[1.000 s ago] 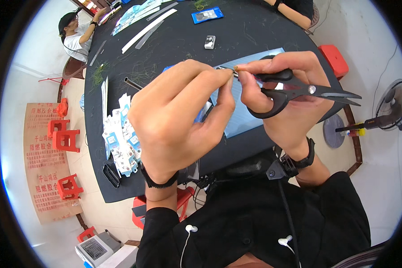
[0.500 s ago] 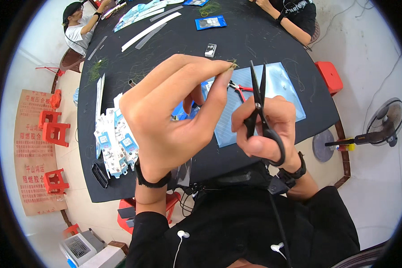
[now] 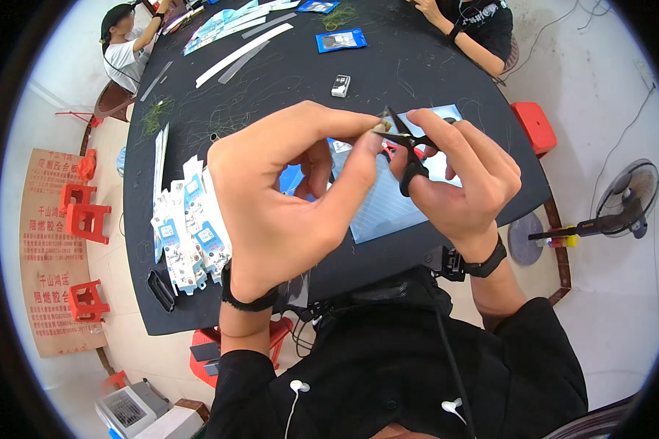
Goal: The person uses pliers to crimp a component onto a fishing line, trims the excess line with scissors, and then threads the line through a small metal tube.
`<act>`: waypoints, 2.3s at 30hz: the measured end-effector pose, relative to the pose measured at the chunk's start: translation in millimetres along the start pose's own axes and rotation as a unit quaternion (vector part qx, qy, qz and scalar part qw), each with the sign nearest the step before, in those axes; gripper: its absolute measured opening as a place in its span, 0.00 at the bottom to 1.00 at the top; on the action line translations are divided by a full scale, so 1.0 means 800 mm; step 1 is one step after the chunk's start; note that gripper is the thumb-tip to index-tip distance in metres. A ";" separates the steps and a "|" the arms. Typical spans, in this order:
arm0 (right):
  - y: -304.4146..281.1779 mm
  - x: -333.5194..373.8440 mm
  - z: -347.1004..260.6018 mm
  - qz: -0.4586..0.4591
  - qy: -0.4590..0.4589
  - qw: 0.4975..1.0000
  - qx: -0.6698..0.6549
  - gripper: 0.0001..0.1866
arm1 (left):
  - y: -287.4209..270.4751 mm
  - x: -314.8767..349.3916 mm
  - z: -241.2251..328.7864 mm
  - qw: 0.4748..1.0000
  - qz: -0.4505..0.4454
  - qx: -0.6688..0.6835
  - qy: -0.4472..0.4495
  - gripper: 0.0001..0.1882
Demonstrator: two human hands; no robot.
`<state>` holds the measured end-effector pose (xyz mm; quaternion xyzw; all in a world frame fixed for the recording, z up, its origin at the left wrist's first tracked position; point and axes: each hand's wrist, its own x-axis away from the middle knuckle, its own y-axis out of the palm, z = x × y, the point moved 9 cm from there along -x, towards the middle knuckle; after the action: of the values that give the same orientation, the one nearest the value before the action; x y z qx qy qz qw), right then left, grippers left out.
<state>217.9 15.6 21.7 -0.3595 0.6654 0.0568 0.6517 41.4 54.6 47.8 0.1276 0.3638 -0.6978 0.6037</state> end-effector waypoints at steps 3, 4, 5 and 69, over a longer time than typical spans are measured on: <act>-0.004 -0.002 -0.003 -0.002 -0.027 1.000 0.015 0.22 | -0.002 0.002 -0.004 0.999 -0.010 0.016 -0.026 0.05; -0.006 -0.003 -0.005 0.010 -0.039 0.999 0.015 0.22 | -0.002 0.003 -0.005 0.999 -0.013 0.015 -0.032 0.05; -0.006 -0.004 -0.006 0.012 -0.045 0.999 0.018 0.23 | -0.002 0.003 -0.004 0.999 -0.014 0.020 -0.028 0.05; -0.006 -0.004 -0.013 -0.019 -0.039 0.998 0.053 0.24 | 0.001 0.002 0.016 0.997 -0.006 -0.055 0.045 0.04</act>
<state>211.5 7.8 28.0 -0.3345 0.6347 0.0229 0.6963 45.1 44.9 55.8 0.1229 0.4291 -0.6738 0.5889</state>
